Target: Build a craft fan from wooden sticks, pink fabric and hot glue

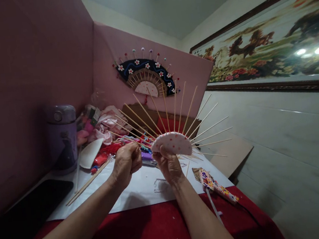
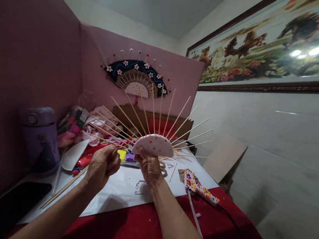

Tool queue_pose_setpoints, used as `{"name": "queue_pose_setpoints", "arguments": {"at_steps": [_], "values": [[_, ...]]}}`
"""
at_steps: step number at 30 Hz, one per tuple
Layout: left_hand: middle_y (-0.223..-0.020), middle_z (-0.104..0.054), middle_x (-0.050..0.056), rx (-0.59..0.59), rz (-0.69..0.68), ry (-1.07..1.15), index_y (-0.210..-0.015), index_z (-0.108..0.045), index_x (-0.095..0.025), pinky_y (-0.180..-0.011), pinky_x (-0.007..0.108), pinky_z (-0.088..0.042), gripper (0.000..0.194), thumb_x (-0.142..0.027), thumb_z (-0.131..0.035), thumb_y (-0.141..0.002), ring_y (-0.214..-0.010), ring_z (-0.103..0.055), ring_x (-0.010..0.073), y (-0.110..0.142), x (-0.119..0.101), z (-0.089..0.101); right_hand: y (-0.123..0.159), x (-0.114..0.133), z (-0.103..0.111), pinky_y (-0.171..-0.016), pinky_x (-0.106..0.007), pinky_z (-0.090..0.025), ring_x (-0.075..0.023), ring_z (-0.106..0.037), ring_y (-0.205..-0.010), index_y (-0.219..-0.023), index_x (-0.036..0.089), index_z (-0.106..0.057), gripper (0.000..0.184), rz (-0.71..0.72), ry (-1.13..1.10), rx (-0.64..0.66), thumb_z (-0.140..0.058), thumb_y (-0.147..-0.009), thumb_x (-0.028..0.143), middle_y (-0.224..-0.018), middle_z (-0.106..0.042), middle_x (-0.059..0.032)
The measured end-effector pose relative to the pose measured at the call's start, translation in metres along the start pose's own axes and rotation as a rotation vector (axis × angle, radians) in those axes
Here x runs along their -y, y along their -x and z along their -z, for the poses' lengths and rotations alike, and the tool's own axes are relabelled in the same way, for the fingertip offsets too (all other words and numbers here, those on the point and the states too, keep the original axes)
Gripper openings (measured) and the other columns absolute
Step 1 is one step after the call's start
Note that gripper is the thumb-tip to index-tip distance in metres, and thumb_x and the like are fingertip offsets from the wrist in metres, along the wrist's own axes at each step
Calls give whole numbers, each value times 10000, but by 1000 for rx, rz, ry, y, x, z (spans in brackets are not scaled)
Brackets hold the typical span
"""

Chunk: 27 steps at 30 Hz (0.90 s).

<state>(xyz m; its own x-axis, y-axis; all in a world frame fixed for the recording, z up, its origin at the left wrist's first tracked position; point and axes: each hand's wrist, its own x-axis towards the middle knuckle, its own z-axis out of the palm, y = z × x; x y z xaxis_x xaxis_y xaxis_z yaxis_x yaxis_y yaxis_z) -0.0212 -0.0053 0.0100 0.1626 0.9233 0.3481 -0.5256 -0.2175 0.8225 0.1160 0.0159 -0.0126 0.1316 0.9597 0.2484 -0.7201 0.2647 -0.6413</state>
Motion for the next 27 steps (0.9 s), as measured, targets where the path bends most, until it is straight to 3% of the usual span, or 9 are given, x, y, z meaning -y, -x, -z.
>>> {"name": "queue_pose_setpoints", "arguments": {"at_steps": [4,8,17,23,27], "values": [[-374,-405,-60,-28,-151,-198,-608,-537,-159,-328,175,-184,316,-406,-578,-800,-317,-290,46,2,4,-2,0,-3,3,-588,-249,-484,-111,-574,-631,-683,182,-665,283,-6,50,-11,-861,-480,201,-667,-676,35],[-446,-512,-39,-39,-226,-299,-777,-649,-127,-343,175,-222,227,-352,-622,-772,-349,-348,47,5,6,-2,-1,-4,5,-604,-265,-474,-122,-575,-646,-718,180,-677,278,0,88,0,-844,-497,207,-679,-672,31],[-487,-543,-24,-138,-280,-366,-879,-710,-107,-357,200,-261,286,-355,-648,-752,-378,-371,60,0,13,0,-1,-6,5,-661,-298,-475,-146,-597,-703,-733,191,-677,237,52,179,51,-819,-545,219,-712,-682,23],[-470,-533,-31,-135,-278,-374,-791,-665,-132,-357,191,-255,252,-375,-601,-798,-360,-359,54,3,9,0,1,-6,3,-632,-290,-472,-139,-584,-662,-706,180,-670,226,52,186,53,-819,-540,213,-678,-672,19],[-420,-510,-29,-161,-284,-355,-669,-589,-150,-341,185,-238,331,-404,-498,-860,-320,-354,53,3,8,0,1,-4,2,-612,-269,-476,-122,-578,-637,-711,180,-671,224,46,131,26,-819,-544,196,-660,-666,29]]}}
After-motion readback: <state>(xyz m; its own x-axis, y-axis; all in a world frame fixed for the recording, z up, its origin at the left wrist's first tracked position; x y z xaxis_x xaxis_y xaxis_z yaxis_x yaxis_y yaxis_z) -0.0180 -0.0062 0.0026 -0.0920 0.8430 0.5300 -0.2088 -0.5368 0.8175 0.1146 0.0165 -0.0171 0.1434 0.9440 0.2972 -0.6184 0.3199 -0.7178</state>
